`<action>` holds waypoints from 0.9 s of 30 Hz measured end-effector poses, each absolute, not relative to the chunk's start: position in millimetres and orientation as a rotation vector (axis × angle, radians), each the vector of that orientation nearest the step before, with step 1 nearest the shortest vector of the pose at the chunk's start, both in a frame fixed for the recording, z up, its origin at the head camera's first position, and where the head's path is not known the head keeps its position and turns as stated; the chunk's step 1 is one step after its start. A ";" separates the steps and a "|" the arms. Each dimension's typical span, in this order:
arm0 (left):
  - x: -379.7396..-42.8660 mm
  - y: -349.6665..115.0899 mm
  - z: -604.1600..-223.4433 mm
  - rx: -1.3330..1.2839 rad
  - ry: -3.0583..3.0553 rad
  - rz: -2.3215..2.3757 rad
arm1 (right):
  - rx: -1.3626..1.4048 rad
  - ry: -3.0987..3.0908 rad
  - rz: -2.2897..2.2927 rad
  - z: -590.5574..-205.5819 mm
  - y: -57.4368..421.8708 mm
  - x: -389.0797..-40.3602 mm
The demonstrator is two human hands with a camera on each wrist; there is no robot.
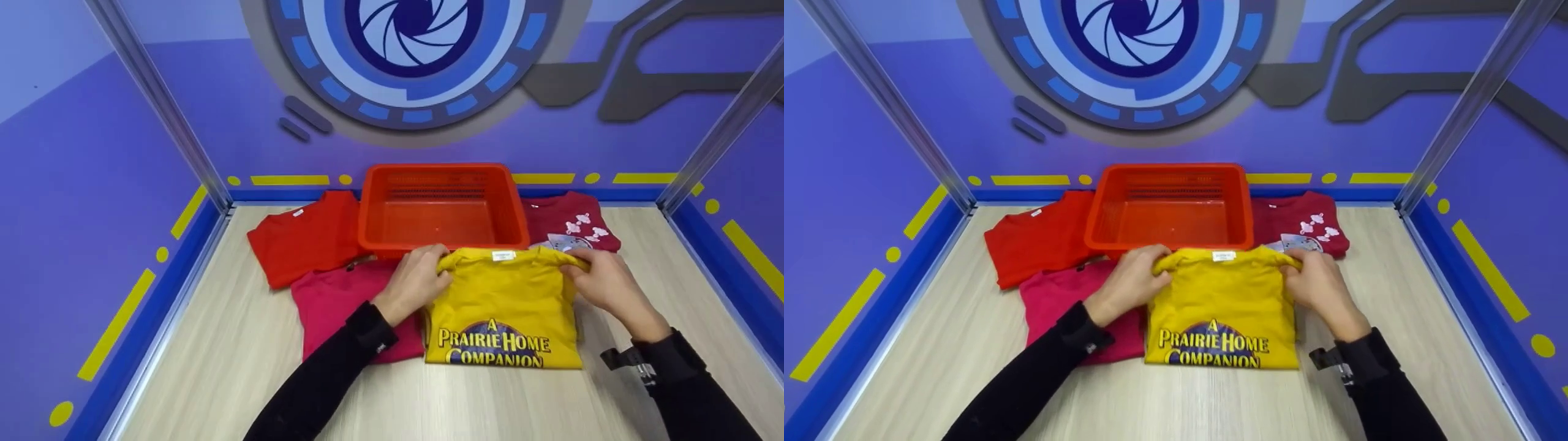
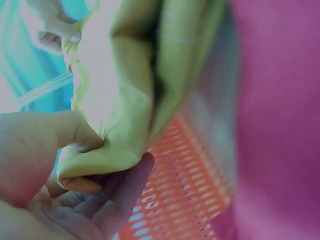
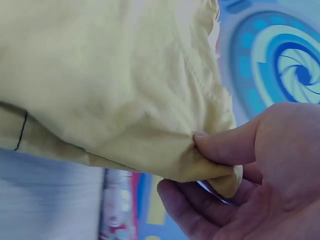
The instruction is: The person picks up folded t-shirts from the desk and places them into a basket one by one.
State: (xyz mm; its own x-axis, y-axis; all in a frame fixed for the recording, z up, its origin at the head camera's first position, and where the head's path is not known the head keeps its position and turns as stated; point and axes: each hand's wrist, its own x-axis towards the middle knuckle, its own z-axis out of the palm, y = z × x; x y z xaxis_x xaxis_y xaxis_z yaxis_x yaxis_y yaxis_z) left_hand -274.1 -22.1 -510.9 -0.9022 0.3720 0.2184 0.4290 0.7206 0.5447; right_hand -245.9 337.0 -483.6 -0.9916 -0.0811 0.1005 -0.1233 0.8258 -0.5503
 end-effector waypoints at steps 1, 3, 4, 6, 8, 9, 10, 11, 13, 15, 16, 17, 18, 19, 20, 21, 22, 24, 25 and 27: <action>-276.0 -26.8 -505.4 -0.658 -2.812 -0.977 | 0.179 -2.883 0.900 -479.0 335.6 -244.4; -280.7 -36.9 -492.9 -0.658 -2.770 -1.057 | 0.213 -2.765 0.915 -470.3 331.3 -242.0; -283.4 -42.3 -486.3 -0.657 -2.744 -1.091 | 0.230 -2.701 0.922 -466.3 328.6 -241.3; -288.5 -52.9 -472.7 -0.662 -2.679 -1.140 | 0.272 -2.578 0.940 -458.8 322.2 -240.4; -292.0 -63.2 -458.5 -0.668 -2.606 -1.179 | 0.319 -2.473 0.959 -451.3 315.8 -240.8; -292.8 -68.2 -451.3 -0.678 -2.573 -1.194 | 0.342 -2.431 0.972 -447.1 312.8 -241.2; -293.1 -73.0 -444.6 -0.685 -2.541 -1.207 | 0.365 -2.397 0.975 -442.5 310.0 -241.6; -293.2 -77.5 -437.7 -0.695 -2.512 -1.213 | 0.387 -2.366 0.979 -437.8 307.5 -242.5; -293.3 -86.3 -424.0 -0.716 -2.465 -1.221 | 0.420 -2.315 0.985 -427.5 302.9 -244.9; -293.8 -95.1 -410.9 -0.736 -2.426 -1.244 | 0.441 -2.282 1.002 -416.4 298.5 -247.4; -294.4 -99.7 -404.5 -0.743 -2.411 -1.261 | 0.446 -2.270 1.012 -410.8 296.1 -248.7; -295.5 -104.3 -398.4 -0.750 -2.399 -1.282 | 0.448 -2.260 1.024 -405.7 293.7 -250.6; -296.9 -109.1 -392.8 -0.753 -2.390 -1.313 | 0.450 -2.252 1.042 -400.9 291.0 -252.5; -298.6 -113.8 -387.8 -0.751 -2.381 -1.341 | 0.453 -2.248 1.058 -396.7 288.1 -255.0; -300.5 -118.3 -383.6 -0.748 -2.376 -1.369 | 0.456 -2.248 1.073 -393.2 285.1 -257.7; -302.7 -122.7 -380.2 -0.744 -2.374 -1.395 | 0.457 -2.250 1.091 -391.0 282.4 -261.1; -304.9 -126.8 -377.9 -0.739 -2.375 -1.414 | 0.456 -2.255 1.107 -389.3 279.6 -264.7; -309.3 -133.8 -376.0 -0.722 -2.385 -1.440 | 0.454 -2.279 1.140 -387.9 274.5 -271.8; -310.7 -136.9 -376.1 -0.718 -2.396 -1.447 | 0.449 -2.295 1.152 -387.7 272.3 -274.7; -312.5 -142.7 -378.6 -0.723 -2.425 -1.480 | 0.436 -2.325 1.169 -387.9 269.4 -278.5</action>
